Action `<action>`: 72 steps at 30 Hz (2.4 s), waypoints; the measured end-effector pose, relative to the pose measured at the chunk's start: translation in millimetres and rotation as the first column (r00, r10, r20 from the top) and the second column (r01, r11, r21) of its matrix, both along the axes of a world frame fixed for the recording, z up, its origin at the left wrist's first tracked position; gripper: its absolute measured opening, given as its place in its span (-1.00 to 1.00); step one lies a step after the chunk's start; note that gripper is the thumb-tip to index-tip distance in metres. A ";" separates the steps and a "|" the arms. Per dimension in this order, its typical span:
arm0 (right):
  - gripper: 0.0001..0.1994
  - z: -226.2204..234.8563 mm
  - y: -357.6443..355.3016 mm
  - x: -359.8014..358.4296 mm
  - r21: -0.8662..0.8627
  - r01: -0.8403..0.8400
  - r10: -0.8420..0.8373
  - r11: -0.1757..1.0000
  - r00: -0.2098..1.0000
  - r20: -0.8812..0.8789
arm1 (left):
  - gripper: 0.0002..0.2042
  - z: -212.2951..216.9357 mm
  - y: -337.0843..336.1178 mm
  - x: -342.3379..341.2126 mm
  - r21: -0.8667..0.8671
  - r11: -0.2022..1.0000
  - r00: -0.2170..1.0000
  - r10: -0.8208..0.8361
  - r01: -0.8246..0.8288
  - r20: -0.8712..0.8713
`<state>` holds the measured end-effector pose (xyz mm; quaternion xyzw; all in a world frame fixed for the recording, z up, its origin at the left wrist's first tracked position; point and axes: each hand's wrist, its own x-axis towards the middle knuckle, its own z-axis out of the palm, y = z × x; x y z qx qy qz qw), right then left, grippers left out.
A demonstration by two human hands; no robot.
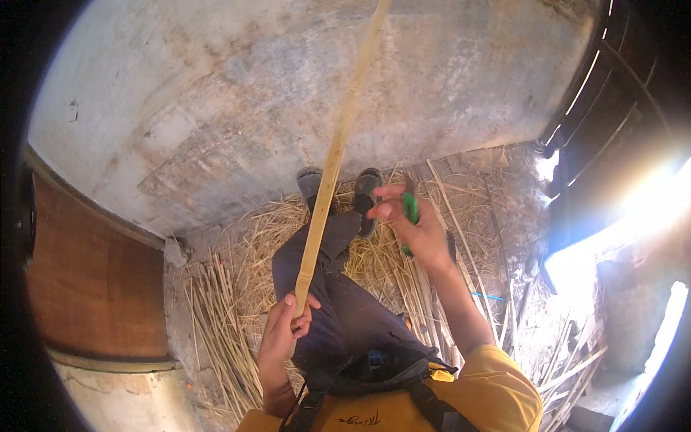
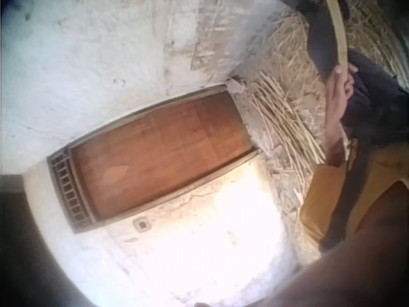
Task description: The person whittles and shapes a long piece of bamboo using a small utility knife and a large machete, shaving off thin strips and smoothing the surface while sitting on the floor.
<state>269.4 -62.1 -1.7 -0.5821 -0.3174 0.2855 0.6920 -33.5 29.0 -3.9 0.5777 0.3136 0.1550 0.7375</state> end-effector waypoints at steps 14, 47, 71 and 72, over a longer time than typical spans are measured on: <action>-0.51 14.7 11.5 -29.7 0.173 -0.236 0.259 0.956 0.958 -0.123 | -0.42 17.1 -17.3 33.3 -0.069 0.979 0.981 -0.191 0.192 0.013; -0.62 -8.2 -16.6 -72.6 0.033 -0.142 0.082 0.989 0.727 0.682 | -0.82 18.0 -22.2 43.0 0.136 0.986 0.987 0.078 -0.097 0.139; -0.65 -4.6 -10.7 -71.5 0.155 -0.094 -0.082 0.983 0.534 0.841 | -0.83 28.4 -34.8 48.3 0.670 0.739 0.975 0.192 -0.067 -0.115; -0.69 -5.1 -10.9 -71.8 0.129 -0.077 -0.064 0.989 0.557 0.828 | -0.81 28.5 -34.4 47.8 0.648 0.759 0.976 0.182 -0.062 -0.120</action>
